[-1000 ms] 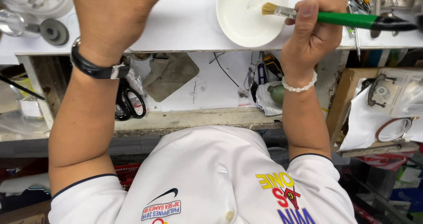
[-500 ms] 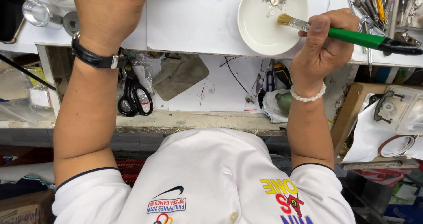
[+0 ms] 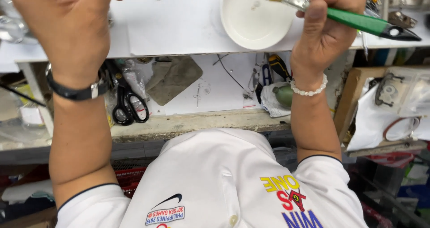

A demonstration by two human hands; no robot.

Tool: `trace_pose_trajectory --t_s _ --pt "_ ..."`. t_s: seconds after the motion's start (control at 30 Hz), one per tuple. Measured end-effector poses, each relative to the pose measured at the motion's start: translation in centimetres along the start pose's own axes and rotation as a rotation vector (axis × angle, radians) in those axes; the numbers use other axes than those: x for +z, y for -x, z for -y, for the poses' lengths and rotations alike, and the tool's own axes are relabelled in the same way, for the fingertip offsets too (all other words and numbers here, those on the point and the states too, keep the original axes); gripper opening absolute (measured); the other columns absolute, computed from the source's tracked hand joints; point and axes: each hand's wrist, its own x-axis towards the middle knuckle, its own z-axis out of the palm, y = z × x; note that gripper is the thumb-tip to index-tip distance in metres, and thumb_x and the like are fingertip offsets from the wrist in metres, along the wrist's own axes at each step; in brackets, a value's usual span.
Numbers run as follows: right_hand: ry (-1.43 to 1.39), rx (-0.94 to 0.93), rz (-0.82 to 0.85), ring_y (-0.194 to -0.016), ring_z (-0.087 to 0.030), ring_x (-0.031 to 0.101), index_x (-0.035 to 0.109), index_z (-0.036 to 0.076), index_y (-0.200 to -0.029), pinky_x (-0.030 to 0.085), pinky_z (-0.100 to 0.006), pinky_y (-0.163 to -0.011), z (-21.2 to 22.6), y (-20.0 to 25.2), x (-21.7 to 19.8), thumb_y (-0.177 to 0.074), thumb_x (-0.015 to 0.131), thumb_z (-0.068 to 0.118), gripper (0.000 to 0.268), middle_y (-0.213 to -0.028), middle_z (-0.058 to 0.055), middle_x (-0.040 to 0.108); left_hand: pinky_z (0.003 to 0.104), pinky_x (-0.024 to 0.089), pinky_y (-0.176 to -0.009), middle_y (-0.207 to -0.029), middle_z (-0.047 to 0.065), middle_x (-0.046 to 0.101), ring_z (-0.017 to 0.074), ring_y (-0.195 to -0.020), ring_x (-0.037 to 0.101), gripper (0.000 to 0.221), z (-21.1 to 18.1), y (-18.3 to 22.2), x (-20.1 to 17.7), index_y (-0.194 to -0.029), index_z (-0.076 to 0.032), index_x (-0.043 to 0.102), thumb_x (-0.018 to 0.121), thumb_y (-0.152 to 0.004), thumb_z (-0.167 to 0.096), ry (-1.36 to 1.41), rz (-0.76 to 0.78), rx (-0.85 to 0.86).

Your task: Cleaning small watch components individually using tweezers and a brush at a repair bench.

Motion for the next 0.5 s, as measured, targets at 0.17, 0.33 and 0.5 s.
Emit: trace_pose_trajectory --t_s 0.17,0.33,0.5 --pt "-0.203 0.205 0.085 -0.091 -0.029 0.066 0.054 0.003 -0.116 0.063 -0.037 -0.086 0.8 0.2 -1.3 -0.111 0.064 0.017 0.018 -0.109 -0.013 0.059 0.034 0.061 -0.064 -0.105 0.028 0.066 0.0378 -0.094 0.080 0.034 -4.8 0.7 3.1 -0.124 0.007 0.044 0.058 -0.122 -0.024 0.417 0.069 -0.165" --pt "-0.200 0.187 0.172 -0.098 -0.032 0.066 0.055 -0.002 -0.121 0.063 -0.038 -0.091 1.9 0.0 -1.6 -0.111 0.063 0.009 0.017 -0.115 -0.015 0.057 0.032 0.062 -0.076 -0.111 0.028 0.065 0.0361 -0.100 0.077 0.028 -6.1 1.4 6.4 -0.117 0.005 0.047 0.073 -0.109 0.001 0.574 0.046 -0.183" --pt "-0.114 0.226 0.022 -0.090 -0.029 0.071 0.064 0.007 -0.125 0.071 -0.043 -0.082 -0.4 1.5 -1.4 -0.114 0.060 0.024 0.020 -0.116 -0.008 0.067 0.029 0.054 -0.076 -0.108 0.022 0.071 0.0243 -0.090 0.069 0.018 -6.0 1.6 8.3 -0.113 0.007 0.064 0.079 -0.105 0.009 0.472 0.055 -0.151"
